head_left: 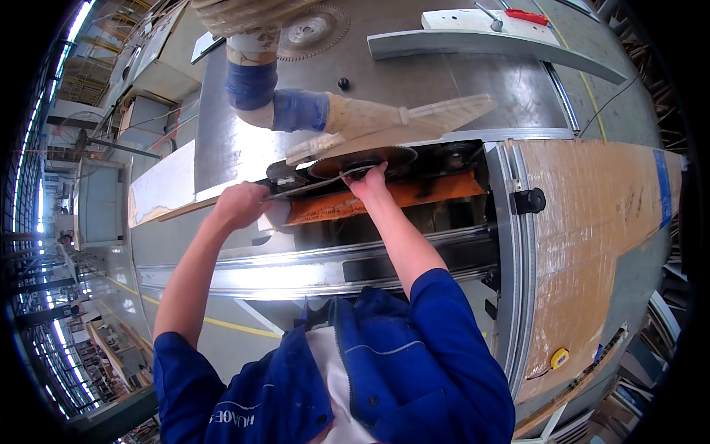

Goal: The person removes a circular saw blade from a table saw, places it on the table, and installs a new blade. They secure the blade with a nut and tighten it using a wrench. The person then adjusts the saw's fence and moves a long piece of wood.

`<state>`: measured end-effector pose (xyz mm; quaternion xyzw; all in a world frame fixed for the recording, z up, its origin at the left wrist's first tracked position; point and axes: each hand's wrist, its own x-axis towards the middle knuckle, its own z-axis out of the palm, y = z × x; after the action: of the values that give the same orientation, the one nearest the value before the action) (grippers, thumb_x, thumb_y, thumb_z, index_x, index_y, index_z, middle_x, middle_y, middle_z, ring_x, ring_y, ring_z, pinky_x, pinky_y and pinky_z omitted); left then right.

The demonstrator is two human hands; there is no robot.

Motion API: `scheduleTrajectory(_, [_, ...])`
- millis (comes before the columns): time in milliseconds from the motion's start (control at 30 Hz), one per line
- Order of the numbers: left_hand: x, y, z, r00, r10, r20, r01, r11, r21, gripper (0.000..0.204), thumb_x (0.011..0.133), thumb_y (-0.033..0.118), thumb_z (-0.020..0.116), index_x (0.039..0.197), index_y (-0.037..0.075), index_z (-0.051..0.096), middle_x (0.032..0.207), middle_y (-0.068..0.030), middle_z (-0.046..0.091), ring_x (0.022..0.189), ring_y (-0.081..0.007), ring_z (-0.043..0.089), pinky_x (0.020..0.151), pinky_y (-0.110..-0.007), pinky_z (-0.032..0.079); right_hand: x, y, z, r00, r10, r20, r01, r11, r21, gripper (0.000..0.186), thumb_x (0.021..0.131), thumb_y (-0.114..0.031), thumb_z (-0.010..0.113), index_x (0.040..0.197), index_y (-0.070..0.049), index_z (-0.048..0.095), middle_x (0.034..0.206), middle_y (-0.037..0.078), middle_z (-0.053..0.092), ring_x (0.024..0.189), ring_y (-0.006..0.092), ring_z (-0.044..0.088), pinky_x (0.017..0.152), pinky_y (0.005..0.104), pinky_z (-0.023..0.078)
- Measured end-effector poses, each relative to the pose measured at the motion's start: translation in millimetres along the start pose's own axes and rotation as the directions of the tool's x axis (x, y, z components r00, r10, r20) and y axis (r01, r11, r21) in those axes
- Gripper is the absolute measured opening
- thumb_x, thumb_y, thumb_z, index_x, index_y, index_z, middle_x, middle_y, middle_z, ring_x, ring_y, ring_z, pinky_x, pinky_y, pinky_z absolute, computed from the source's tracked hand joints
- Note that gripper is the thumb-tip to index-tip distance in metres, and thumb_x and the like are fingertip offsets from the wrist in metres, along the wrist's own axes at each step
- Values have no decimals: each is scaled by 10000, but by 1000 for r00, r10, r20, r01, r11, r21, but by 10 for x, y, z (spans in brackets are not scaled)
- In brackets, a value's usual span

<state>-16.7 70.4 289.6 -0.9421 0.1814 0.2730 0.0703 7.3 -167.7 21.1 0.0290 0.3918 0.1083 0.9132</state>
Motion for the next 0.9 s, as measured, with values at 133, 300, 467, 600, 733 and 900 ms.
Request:
scheduleTrajectory(133, [217,-49,224,993,30,112,-34,999,33,383,987,348,629,1101,-14,682,956,-249,732,942,-428,697,844,-492,554,-101,-65,-123,990,-76,-122,49,977,-210,642,1060,-649,368,1421,-136,508,1272,120,572,1077,286,558,1002,523,500])
scheduleTrajectory(300, [379,-215,276,951,169,258,-131,979,-159,417,992,336,584,1107,-54,675,1007,-285,719,981,-441,691,870,-480,554,-1047,-183,-409,911,-405,76,294,508,-810,415,1073,-340,554,1411,-100,558,1283,119,629,1078,237,640,957,372,545])
scheduleTrajectory(467, [356,-235,326,948,243,205,-205,960,-190,407,979,307,588,1093,-75,670,989,-299,710,968,-451,684,889,-500,550,-2842,-992,-421,256,-559,789,387,-689,-613,221,993,-73,630,1196,-15,695,1057,107,725,918,195,703,825,324,566])
scheduleTrajectory(600, [441,-412,641,940,317,126,-291,938,-190,369,974,279,597,1030,-75,684,981,-307,699,959,-450,682,878,-509,552,-3675,-1815,-911,137,-566,813,-213,-818,-533,499,934,-162,684,1392,-9,559,1317,202,618,1200,361,608,1042,457,469])
scheduleTrajectory(733, [500,-419,651,941,317,120,-286,932,-222,327,964,245,601,990,-68,693,961,-309,697,952,-451,684,860,-516,558,-3924,-2063,-1270,326,-665,671,-494,-725,-479,748,942,-303,693,1555,-19,370,1538,243,459,1382,407,491,1140,482,394])
scheduleTrajectory(900, [480,-403,538,945,302,129,-270,938,-218,306,944,227,603,1014,-58,692,929,-301,706,927,-453,692,851,-518,567,-3894,-2048,-1143,417,-771,480,-287,-613,-736,848,875,-358,747,1559,-23,374,1519,241,484,1404,415,470,1143,468,399])
